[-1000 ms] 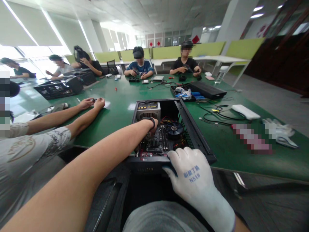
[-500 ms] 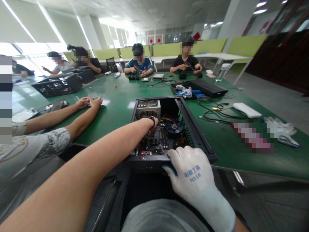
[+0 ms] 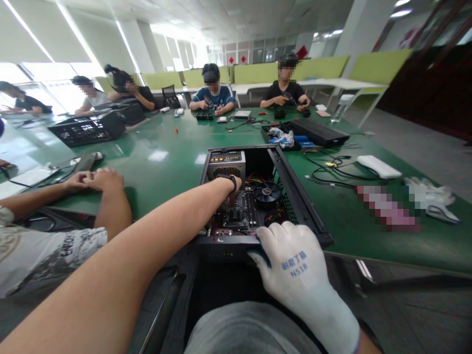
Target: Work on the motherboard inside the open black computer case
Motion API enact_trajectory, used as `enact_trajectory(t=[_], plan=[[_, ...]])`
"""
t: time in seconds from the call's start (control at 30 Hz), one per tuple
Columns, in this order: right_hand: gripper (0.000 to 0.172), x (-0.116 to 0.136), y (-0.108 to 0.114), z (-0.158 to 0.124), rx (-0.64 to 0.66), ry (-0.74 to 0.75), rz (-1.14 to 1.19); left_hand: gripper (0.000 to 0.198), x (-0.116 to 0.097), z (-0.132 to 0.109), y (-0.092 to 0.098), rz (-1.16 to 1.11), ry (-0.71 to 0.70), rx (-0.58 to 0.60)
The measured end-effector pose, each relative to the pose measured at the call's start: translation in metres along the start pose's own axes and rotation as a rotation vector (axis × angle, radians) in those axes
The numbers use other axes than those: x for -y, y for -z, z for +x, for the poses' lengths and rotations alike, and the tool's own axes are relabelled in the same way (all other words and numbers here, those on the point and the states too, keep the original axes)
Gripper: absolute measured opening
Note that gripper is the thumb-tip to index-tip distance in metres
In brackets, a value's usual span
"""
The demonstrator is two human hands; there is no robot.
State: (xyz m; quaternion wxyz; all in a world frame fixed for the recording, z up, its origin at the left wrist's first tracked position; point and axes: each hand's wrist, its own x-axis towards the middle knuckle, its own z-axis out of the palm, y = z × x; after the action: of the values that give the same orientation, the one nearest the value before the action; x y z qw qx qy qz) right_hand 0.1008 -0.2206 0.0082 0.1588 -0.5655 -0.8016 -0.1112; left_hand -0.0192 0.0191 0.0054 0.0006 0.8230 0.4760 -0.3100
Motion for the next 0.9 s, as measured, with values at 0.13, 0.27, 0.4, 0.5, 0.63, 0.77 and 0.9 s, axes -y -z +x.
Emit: enact_trajectory(t=[0.13, 0.27, 0.4, 0.5, 0.63, 0.77, 0.9], plan=[[0.024, -0.0001, -0.0003, 0.0002, 0.005, -0.003, 0.004, 0.064, -0.0005, -0.0028, 0.0015, 0.021, -0.02, 0.007], [0.023, 0.0001, -0.0001, 0.0004, 0.006, -0.004, 0.008, 0.067, -0.0006, -0.0045, 0.0029, 0.024, -0.045, 0.022], [0.025, 0.0001, -0.0002, 0.0001, 0.015, -0.004, 0.0, 0.069, -0.0005, -0.0038, 0.0029, 0.025, -0.046, 0.026], [0.024, 0.0, 0.0007, 0.0003, 0.019, -0.003, 0.0, 0.068, -0.0006, -0.0029, 0.003, 0.035, -0.037, 0.031], [0.022, 0.0002, 0.0025, 0.0007, 0.016, -0.002, -0.004, 0.066, -0.0005, -0.002, 0.0032, 0.02, -0.031, 0.041], [0.024, 0.0005, 0.0027, 0.0007, 0.005, 0.001, -0.011, 0.066, 0.0001, -0.0014, 0.0023, -0.018, -0.017, 0.008], [0.024, 0.0004, 0.0024, 0.0007, 0.019, -0.006, -0.007, 0.066, 0.0003, -0.0008, 0.0011, -0.036, -0.017, 0.011]])
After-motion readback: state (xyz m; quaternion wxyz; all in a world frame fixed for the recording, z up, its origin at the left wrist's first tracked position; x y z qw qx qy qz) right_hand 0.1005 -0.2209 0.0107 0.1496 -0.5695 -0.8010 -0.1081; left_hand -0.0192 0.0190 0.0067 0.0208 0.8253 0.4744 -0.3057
